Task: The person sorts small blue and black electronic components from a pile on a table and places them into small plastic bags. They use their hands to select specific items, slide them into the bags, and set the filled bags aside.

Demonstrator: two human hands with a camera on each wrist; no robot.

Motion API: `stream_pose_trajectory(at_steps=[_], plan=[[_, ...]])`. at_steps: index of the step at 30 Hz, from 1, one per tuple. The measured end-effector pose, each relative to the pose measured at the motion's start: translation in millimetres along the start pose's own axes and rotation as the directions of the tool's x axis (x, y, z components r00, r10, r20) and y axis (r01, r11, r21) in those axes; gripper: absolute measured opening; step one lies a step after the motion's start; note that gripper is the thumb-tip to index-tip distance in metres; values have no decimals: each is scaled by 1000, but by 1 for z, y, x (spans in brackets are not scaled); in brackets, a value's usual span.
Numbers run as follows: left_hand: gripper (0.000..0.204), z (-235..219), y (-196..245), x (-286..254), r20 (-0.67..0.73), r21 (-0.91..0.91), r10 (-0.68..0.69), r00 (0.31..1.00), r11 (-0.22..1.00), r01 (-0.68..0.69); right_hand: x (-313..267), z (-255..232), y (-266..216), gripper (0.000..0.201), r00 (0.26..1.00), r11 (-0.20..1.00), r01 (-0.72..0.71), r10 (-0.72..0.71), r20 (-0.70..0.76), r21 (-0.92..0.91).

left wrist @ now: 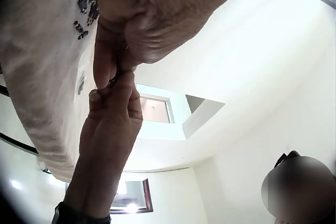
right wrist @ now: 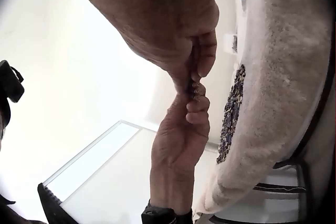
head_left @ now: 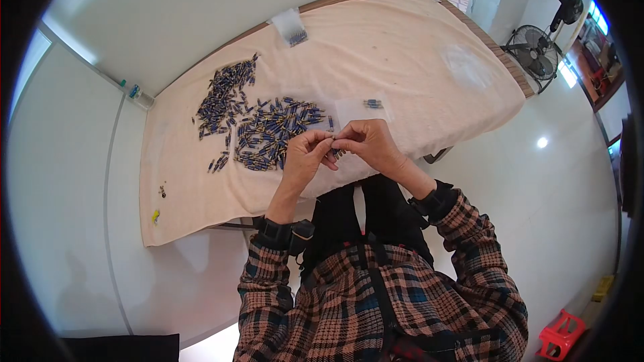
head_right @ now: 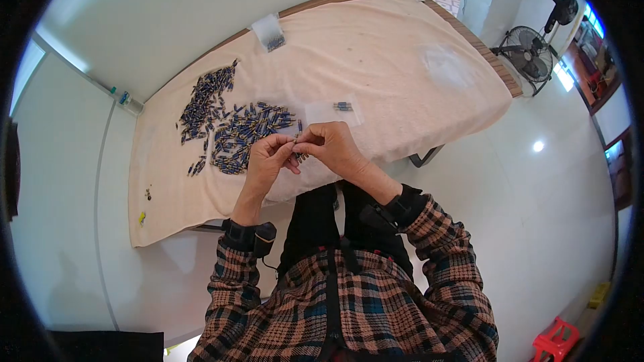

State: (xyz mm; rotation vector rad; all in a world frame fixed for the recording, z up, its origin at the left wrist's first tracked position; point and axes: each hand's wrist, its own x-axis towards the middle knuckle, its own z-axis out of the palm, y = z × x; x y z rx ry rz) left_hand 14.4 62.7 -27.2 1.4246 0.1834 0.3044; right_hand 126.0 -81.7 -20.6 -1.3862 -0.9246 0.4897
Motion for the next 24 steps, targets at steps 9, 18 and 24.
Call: stream_pose_trajectory(at_steps=[9,18,24], plan=[[18,8,-6,0,-55,15,95,994,995,-94,2,-4,4,11,999,999,-42,42,23,-10],[13,18,-8,5,-232,-97,104,967,987,-129,-15,9,18,16,979,962,-81,126,-158,262],[12,37,-26,10,-336,-182,144,931,960,-214,-19,14,26,23,965,943,4,83,-248,332]])
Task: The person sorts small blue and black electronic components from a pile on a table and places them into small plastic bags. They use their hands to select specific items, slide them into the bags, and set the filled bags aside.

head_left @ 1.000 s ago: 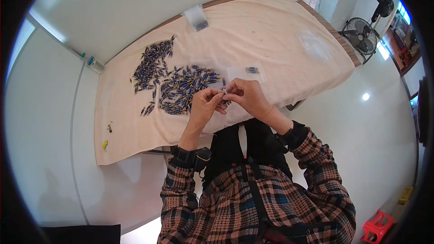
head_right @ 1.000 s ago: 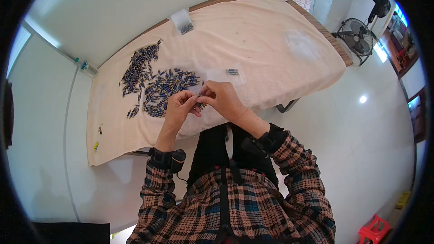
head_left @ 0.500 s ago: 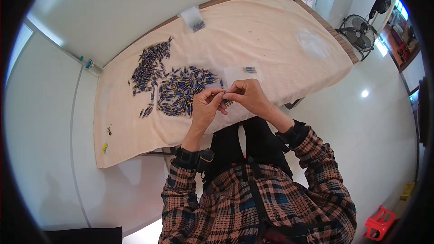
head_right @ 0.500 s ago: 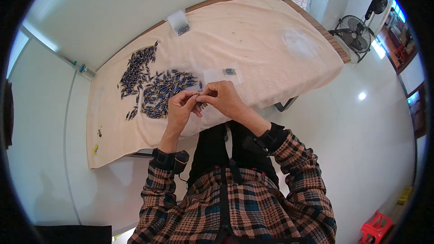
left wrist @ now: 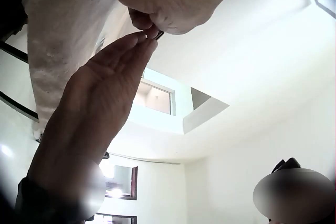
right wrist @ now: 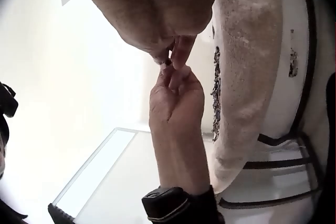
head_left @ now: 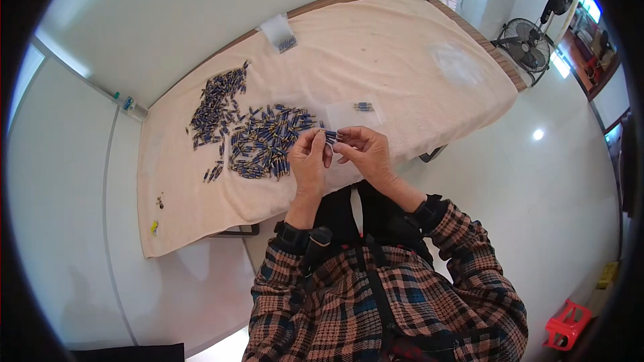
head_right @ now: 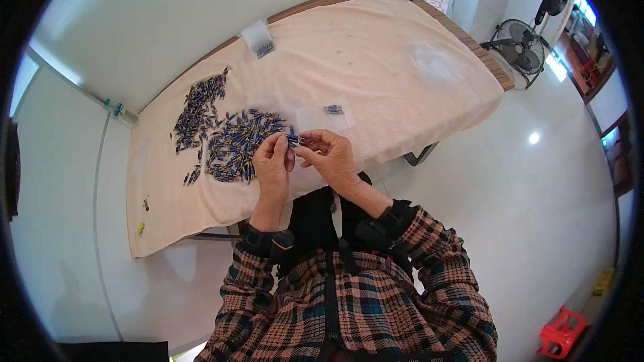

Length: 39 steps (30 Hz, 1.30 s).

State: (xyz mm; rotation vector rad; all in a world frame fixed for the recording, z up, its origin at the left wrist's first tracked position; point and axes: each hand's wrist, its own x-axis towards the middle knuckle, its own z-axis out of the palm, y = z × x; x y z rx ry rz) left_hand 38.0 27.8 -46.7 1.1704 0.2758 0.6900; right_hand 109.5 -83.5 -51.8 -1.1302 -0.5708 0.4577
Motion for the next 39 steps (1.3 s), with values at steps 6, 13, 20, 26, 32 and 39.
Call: stream_pose_trajectory(at_steps=[6,13,20,26,32,39], plan=[[12,17,-18,-6,-146,8,109,983,994,-109,-1,2,3,19,986,977,-90,114,-118,192],[11,30,-26,-12,-54,-7,87,995,996,-87,-6,-26,-7,16,987,982,-81,103,-127,172],[15,41,-20,4,228,229,21,973,971,-74,6,-108,-50,17,984,983,-169,163,-77,-70],[28,33,-25,43,406,775,325,854,373,-510,44,-150,-67,17,953,908,-303,280,-119,-289],[35,29,-39,53,527,801,277,803,151,-579,81,-149,-60,17,886,839,-443,463,-13,-315],[39,33,-39,47,536,814,198,820,136,-565,105,-146,-58,16,810,771,-530,584,61,-352]])
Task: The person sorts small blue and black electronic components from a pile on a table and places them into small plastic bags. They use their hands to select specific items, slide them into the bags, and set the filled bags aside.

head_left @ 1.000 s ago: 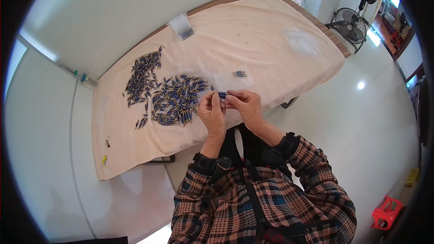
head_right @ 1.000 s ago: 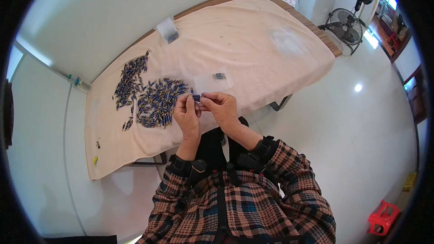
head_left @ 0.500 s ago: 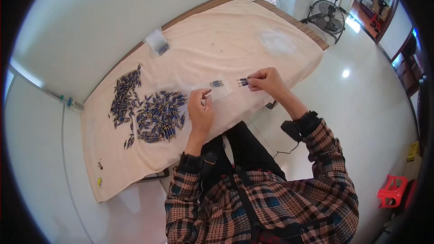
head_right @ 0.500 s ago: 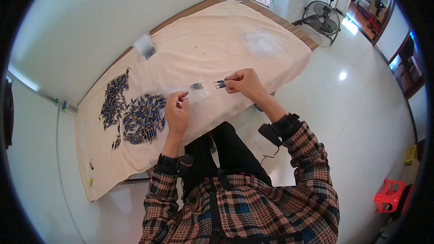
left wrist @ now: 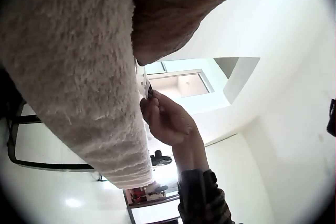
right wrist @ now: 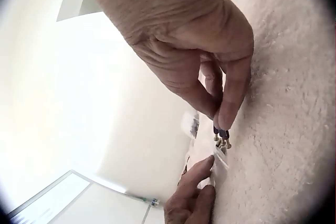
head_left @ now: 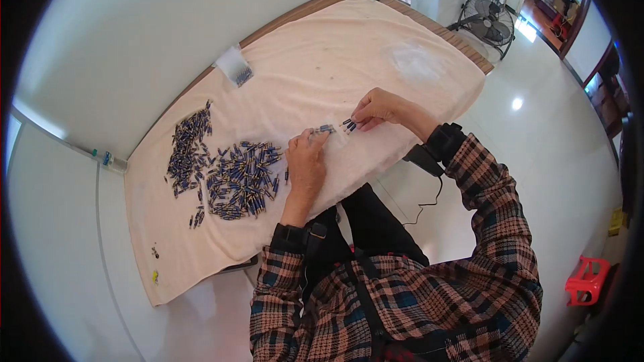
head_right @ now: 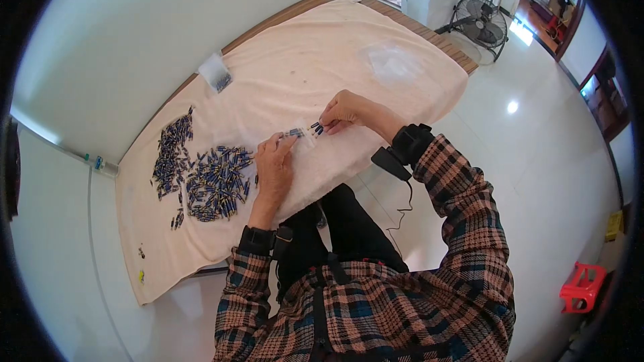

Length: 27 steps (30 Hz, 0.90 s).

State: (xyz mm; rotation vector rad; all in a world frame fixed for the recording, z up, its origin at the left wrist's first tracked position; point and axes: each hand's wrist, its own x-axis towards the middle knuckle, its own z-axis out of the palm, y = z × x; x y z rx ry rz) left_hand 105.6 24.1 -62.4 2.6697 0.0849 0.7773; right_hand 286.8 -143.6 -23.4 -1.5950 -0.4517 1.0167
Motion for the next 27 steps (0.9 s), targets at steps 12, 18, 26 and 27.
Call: stream_pose_trajectory(at_steps=[12,18,26,27], plan=[[38,1,-2,-1,9,31,16,1000,999,-16,17,0,-2,19,995,987,-97,94,28,125],[38,0,0,1,11,51,20,1000,998,-21,14,6,3,20,997,983,-78,73,36,166],[38,-1,2,2,18,44,19,1000,999,-20,1,20,9,19,1000,985,-19,22,-18,171],[38,-2,3,2,17,41,15,1000,999,-16,0,22,10,19,1000,990,-8,11,-23,144]])
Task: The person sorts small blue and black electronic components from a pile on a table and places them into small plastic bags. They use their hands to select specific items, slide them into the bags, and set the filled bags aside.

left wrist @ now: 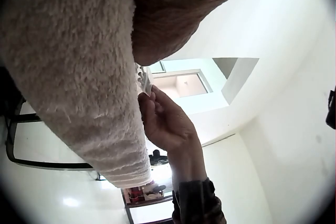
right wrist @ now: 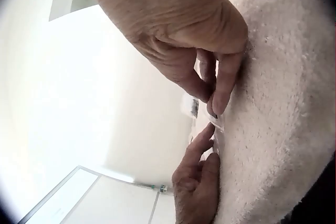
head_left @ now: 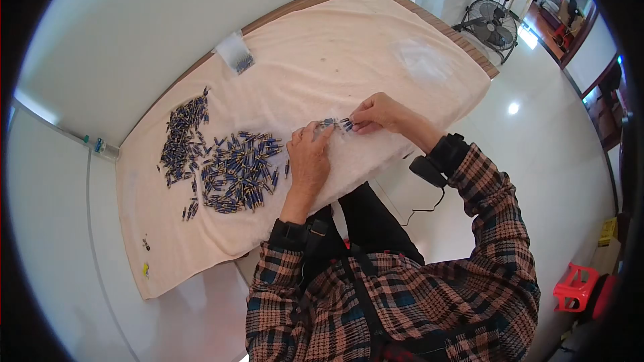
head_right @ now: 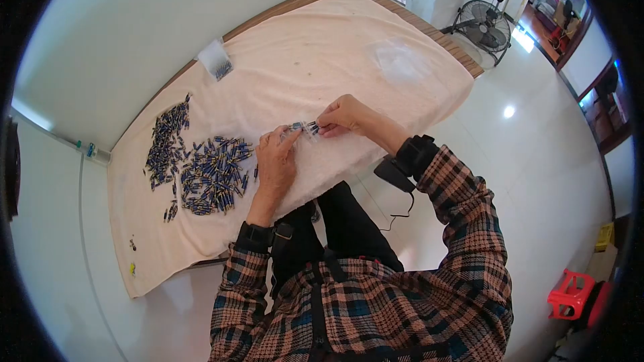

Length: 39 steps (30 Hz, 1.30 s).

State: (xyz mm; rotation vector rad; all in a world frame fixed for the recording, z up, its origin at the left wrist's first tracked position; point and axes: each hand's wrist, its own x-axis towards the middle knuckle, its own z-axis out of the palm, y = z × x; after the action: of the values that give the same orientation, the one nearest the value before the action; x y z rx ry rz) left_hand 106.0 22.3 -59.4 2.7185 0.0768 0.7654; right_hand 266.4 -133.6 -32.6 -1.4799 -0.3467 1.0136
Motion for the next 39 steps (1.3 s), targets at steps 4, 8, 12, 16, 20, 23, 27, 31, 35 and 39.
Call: stream_pose_trajectory(at_steps=[4,8,12,16,20,23,27,31,35,39], plan=[[38,1,-1,-2,-6,8,-3,1000,1000,4,-7,1,2,16,999,996,42,-43,-5,-77],[38,1,1,-2,-5,12,-13,1000,1000,13,-3,-1,2,16,997,968,81,-74,38,-239],[37,0,1,-1,1,27,-18,1000,999,18,4,5,-1,16,997,956,77,-75,16,-284],[34,0,2,-2,11,10,-26,1000,1000,26,9,11,-1,15,991,950,117,-128,-21,-288],[32,-1,1,0,26,-1,-47,999,999,47,10,18,6,14,969,931,189,-229,-97,-314],[31,0,1,-1,32,-7,-57,998,998,58,8,22,14,11,943,924,268,-310,-122,-274],[31,1,1,-2,31,-13,-54,998,998,54,5,24,16,11,929,899,294,-348,-123,-324],[30,3,-2,-2,24,-13,-37,999,999,38,3,28,20,12,882,780,332,-456,-119,-530],[31,3,-3,-2,20,-17,-28,999,999,29,3,26,24,15,833,661,385,-549,-66,-644],[32,3,-3,-3,19,-15,-15,1000,1000,16,3,18,25,17,770,545,515,-633,78,-662]])
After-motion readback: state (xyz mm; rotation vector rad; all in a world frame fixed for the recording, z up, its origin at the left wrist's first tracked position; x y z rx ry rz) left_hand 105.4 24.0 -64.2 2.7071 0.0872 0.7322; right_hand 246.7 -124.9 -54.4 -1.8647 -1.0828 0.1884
